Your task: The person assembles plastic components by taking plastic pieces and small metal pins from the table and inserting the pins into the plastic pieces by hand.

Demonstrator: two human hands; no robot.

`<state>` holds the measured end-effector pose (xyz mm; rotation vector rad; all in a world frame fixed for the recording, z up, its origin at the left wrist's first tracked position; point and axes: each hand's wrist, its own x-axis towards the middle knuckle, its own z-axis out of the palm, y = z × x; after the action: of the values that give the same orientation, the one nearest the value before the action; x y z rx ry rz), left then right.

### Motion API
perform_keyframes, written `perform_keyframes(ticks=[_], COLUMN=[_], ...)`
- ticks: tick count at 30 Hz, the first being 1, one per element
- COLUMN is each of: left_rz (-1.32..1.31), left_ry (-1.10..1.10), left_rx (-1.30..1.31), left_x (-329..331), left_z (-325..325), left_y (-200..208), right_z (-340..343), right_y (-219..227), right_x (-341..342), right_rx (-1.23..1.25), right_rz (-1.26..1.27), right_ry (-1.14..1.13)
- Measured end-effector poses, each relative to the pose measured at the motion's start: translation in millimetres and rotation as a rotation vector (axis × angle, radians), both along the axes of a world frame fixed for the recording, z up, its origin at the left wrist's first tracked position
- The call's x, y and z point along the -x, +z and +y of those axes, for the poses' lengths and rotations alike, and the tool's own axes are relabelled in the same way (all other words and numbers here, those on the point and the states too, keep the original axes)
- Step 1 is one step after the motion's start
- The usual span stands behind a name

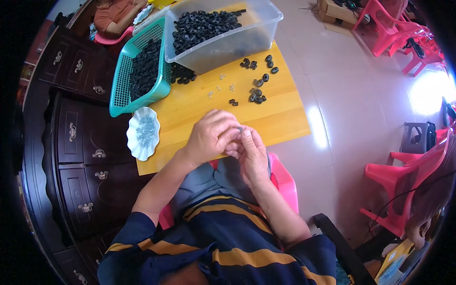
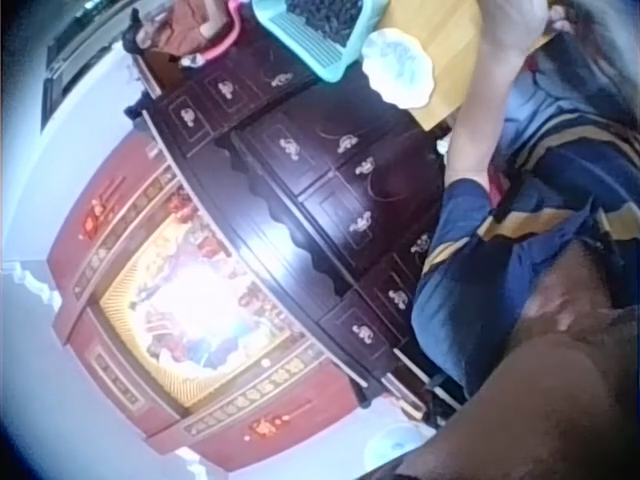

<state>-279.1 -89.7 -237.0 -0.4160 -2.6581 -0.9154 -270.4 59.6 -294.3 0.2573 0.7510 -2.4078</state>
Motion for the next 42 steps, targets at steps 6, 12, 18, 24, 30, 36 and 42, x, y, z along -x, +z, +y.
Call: perform_keyframes(ticks=[6,12,18,24,30,36,42], left_rz=[-0.032,-0.077,-0.056,-0.027,0.009,0.070,-0.055], left_ry=[-0.088,0.328,0.428,0.446,0.452,0.414,0.368], left_rx=[-0.053,-0.090,0.038,0.069,0.151,0.138,-0.203], left_x=[-5,26,38,40,42,29,-3], left_z=[-5,-56,-80,-71,-74,-71,-49], left_y=[-3,-30,-47,-48,-52,-51,-28], right_z=[1,-1,-3,-1,-1,-1,0], right_y=[-7,1,-3,0,1,3,5], right_x=[1,-1,-1,0,-2,-3,-4], right_rx=[-0.041,-0.124,-0.124,-0.119,-0.132,-0.131,-0.152], right_rz=[0.022,0.005,0.030,0.020,0.036,0.035,0.049], right_ry=[0.020,0.044,0.067,0.085,0.091,0.095,0.111])
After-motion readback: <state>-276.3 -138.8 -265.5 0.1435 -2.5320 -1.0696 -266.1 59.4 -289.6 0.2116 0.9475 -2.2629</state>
